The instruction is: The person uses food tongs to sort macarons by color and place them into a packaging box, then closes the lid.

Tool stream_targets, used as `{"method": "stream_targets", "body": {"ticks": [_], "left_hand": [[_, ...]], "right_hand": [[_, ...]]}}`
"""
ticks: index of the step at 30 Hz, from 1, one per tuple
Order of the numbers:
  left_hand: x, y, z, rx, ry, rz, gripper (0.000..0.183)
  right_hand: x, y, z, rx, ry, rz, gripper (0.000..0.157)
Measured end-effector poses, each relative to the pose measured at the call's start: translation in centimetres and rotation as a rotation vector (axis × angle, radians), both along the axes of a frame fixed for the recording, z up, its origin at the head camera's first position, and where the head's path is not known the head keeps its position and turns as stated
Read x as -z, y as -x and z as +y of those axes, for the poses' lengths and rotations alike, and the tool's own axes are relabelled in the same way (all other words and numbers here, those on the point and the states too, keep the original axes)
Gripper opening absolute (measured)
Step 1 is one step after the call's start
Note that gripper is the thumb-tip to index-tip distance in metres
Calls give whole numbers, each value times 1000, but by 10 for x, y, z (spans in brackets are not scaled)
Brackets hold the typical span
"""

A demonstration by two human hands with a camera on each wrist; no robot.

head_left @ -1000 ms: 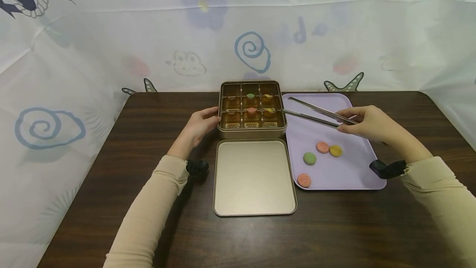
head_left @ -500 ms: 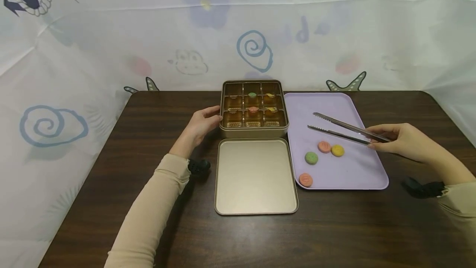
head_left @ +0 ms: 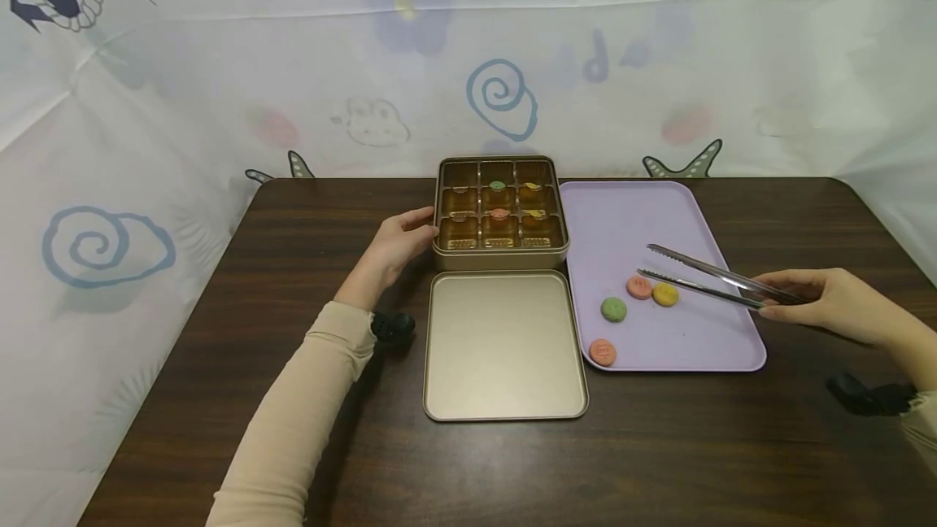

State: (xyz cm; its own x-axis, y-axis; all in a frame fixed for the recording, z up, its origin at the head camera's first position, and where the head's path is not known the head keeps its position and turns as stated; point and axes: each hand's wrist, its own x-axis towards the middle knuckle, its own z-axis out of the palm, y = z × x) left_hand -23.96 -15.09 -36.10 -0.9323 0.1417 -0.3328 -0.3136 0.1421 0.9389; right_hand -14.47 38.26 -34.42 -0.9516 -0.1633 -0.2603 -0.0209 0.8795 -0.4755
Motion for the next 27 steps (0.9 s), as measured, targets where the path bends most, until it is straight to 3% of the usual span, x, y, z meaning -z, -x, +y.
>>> {"method": "stream_targets", "body": {"ticks": [12, 27], "left_hand": [[0, 0, -2, -3, 4, -4, 55], [1, 1, 0, -1, -3, -3, 55]], "right_hand": [[8, -12, 22, -18, -18, -28, 57], [18, -20, 26, -13, -10, -78, 56]]}}
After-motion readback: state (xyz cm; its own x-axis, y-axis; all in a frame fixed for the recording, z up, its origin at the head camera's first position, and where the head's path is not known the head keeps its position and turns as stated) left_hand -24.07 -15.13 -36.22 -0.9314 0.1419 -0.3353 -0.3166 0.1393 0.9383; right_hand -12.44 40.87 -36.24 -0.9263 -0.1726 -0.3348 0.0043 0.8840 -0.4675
